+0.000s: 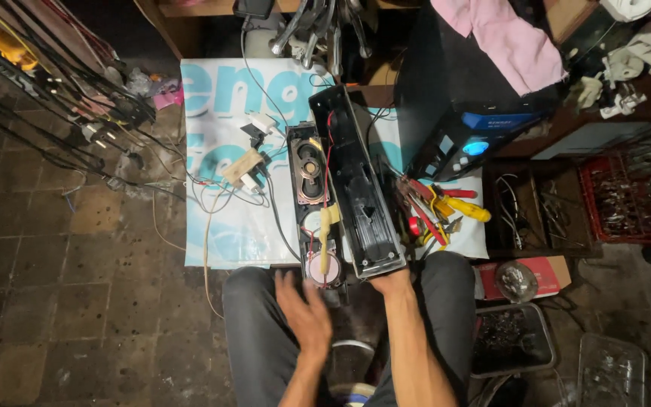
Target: The person sits on the floor and works on a disassembled electronic device, likely a speaker, using a red screwdriver. They manipulate the internal components, including wires and a motor, while holding the device casing.
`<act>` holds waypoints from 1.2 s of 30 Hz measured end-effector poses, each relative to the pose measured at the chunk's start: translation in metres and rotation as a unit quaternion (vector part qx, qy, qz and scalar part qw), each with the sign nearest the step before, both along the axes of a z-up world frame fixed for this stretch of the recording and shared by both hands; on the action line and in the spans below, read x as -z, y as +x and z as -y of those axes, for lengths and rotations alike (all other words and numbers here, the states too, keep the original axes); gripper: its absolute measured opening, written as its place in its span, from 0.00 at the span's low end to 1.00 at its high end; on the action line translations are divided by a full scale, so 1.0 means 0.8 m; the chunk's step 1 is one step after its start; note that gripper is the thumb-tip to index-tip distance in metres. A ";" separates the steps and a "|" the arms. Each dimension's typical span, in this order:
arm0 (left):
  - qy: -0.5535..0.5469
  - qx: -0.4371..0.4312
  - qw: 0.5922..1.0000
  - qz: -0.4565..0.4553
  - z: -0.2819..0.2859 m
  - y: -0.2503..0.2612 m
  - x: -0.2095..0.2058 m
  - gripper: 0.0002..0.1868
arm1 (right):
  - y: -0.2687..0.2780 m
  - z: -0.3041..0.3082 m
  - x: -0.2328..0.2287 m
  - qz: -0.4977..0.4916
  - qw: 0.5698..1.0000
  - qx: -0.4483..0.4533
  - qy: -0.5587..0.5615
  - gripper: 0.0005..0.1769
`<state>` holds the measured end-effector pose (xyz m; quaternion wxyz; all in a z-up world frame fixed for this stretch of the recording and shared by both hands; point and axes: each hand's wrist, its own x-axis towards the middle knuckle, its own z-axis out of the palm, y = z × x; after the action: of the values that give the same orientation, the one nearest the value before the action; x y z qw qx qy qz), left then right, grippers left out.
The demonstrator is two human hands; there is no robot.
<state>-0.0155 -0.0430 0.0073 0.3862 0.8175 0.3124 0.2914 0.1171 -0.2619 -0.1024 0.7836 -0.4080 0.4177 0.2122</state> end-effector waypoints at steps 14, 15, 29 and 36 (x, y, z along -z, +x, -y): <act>0.200 0.354 0.909 -0.092 0.062 0.074 -0.064 0.29 | 0.015 -0.056 -0.065 -0.028 0.993 -0.049 -0.107 0.21; 0.181 0.395 0.888 -0.149 0.060 0.078 -0.055 0.29 | 0.015 -0.055 -0.062 -0.031 0.991 -0.054 -0.115 0.20; 0.030 0.334 0.931 0.145 0.048 0.062 -0.040 0.21 | 0.067 -0.059 -0.031 0.029 0.947 -0.140 -0.288 0.16; -0.218 0.105 0.967 0.085 0.015 0.045 0.024 0.19 | 0.151 -0.110 -0.105 0.158 0.942 -0.213 -0.206 0.26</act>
<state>0.0208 -0.0547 -0.0122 0.6083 0.7141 0.2473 0.2426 0.2378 -0.1739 -0.0185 0.6751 -0.6679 0.2266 0.2163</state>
